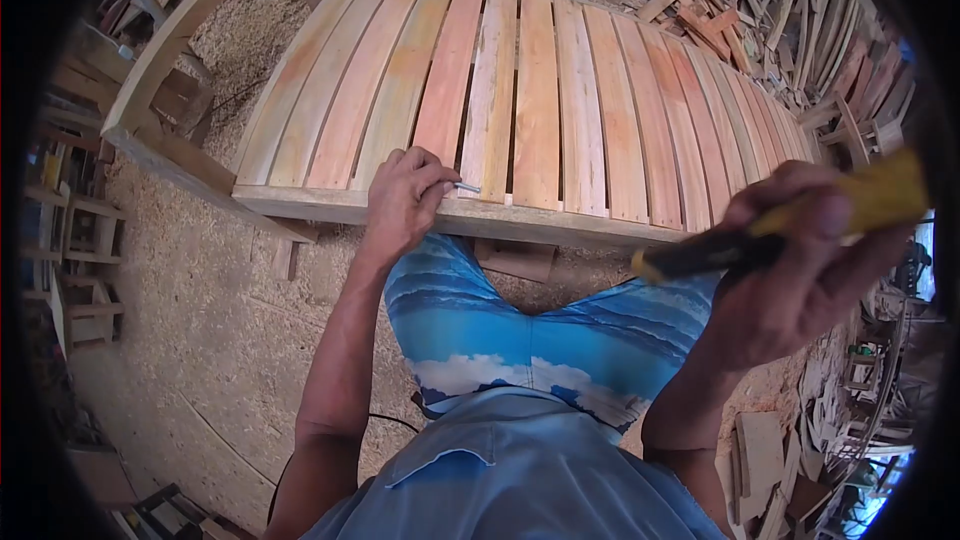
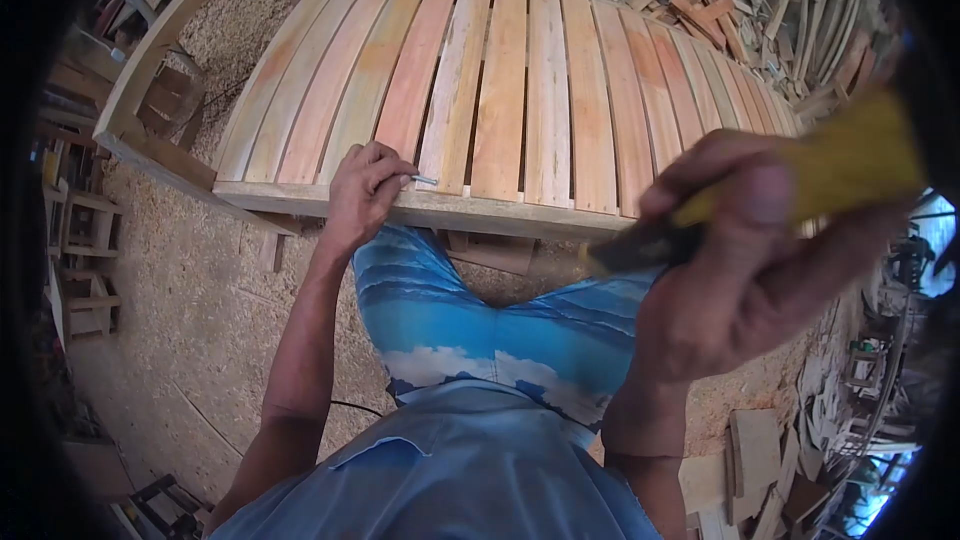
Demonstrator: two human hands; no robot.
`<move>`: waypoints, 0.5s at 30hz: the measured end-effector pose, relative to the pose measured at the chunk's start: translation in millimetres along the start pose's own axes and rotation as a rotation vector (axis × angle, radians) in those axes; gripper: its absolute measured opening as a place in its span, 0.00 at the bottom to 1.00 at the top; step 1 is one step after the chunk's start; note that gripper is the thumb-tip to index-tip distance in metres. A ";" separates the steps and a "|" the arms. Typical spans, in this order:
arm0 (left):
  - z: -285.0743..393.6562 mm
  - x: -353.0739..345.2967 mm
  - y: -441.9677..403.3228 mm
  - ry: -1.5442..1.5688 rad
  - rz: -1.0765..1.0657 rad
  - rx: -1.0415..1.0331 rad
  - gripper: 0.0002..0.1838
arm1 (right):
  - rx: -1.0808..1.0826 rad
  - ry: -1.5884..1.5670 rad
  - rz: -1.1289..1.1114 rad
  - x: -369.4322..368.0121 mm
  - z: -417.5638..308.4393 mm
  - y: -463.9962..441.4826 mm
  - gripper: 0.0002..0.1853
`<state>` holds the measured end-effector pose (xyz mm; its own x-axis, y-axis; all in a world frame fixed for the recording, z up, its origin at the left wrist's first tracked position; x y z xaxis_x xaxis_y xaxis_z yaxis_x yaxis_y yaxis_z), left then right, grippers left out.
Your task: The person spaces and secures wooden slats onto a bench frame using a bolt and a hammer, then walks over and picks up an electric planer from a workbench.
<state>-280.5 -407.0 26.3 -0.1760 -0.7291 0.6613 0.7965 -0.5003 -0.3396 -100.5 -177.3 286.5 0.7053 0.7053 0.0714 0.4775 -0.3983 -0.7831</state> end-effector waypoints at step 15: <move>-4.8 -1.4 4.6 -0.009 0.010 0.011 0.08 | -0.416 0.128 -0.386 -47.3 41.4 75.8 0.35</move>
<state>-279.4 -410.4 20.6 -0.1627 -0.7298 0.6640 0.8046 -0.4876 -0.3389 -119.3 -216.5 198.2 0.4843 0.7794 0.3976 0.8603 -0.3415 -0.3786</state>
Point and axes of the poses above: each hand's wrist, its own y-axis away from the middle knuckle, its own x-axis out of the back of the hand, z = x × y, the point moved 9 cm from there along -y, towards the middle knuckle
